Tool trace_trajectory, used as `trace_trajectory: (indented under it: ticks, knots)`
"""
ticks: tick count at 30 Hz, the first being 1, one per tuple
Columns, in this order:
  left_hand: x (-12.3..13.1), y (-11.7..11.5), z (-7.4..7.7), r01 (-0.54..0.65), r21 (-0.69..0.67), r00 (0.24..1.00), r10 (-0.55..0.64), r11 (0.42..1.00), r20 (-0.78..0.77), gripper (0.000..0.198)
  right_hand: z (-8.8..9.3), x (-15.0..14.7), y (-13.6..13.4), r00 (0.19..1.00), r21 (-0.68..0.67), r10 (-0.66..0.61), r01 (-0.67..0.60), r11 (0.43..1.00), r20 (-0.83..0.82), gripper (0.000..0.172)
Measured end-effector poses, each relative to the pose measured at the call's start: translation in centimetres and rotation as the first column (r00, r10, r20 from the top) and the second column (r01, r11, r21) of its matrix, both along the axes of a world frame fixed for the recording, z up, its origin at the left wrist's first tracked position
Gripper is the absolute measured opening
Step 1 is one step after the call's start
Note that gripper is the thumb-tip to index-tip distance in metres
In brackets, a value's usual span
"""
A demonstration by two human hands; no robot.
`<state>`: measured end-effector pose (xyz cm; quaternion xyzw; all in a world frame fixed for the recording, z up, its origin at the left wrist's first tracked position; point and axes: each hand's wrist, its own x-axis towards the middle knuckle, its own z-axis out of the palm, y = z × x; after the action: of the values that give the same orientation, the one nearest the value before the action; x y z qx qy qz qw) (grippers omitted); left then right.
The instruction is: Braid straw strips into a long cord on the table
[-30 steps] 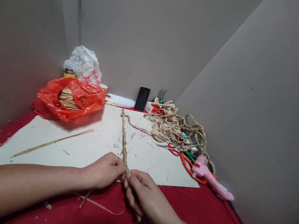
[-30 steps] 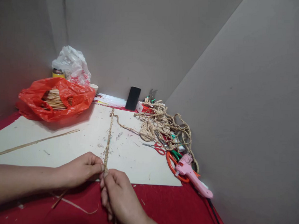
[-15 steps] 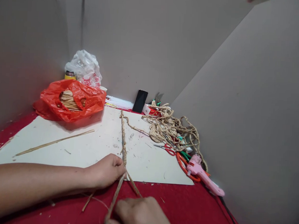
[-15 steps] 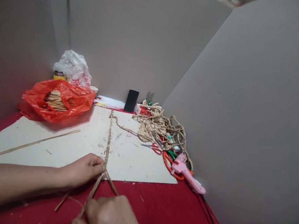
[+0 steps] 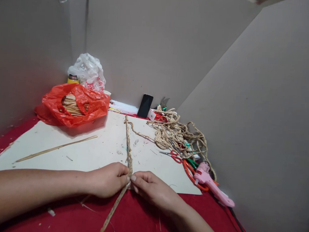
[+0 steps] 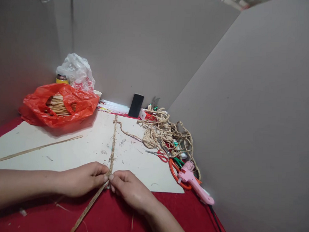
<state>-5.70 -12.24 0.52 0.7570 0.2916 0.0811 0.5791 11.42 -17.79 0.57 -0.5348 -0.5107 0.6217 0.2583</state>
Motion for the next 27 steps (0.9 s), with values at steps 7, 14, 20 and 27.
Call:
trace_trajectory:
  ticks: [7,14,20,27]
  knots:
    - [-0.6,-0.4,2.5,0.134,0.414,0.960,-0.013,0.900,-0.281,0.027,-0.8,-1.6,-0.7,0.933,-0.168,-0.336,0.313,0.935,-0.129,0.033]
    - [-1.0,-2.8,3.3,0.367,0.641,0.869,-0.004,0.674,-0.494,0.019,-0.8,-3.1,-1.4,0.878,-0.179,-0.444,0.415,0.892,-0.177,0.038]
    - [-0.6,-4.7,1.7,0.539,0.746,0.811,-0.001,0.390,-0.585,0.022,-0.5,-3.2,-1.8,0.851,-0.279,-0.433,0.357,0.891,-0.295,0.039]
    - [-1.6,-4.7,3.0,0.279,0.544,0.958,-0.188,0.791,-0.219,0.010,-0.6,-2.0,-2.1,0.808,-0.351,-0.440,0.312,0.883,-0.391,0.028]
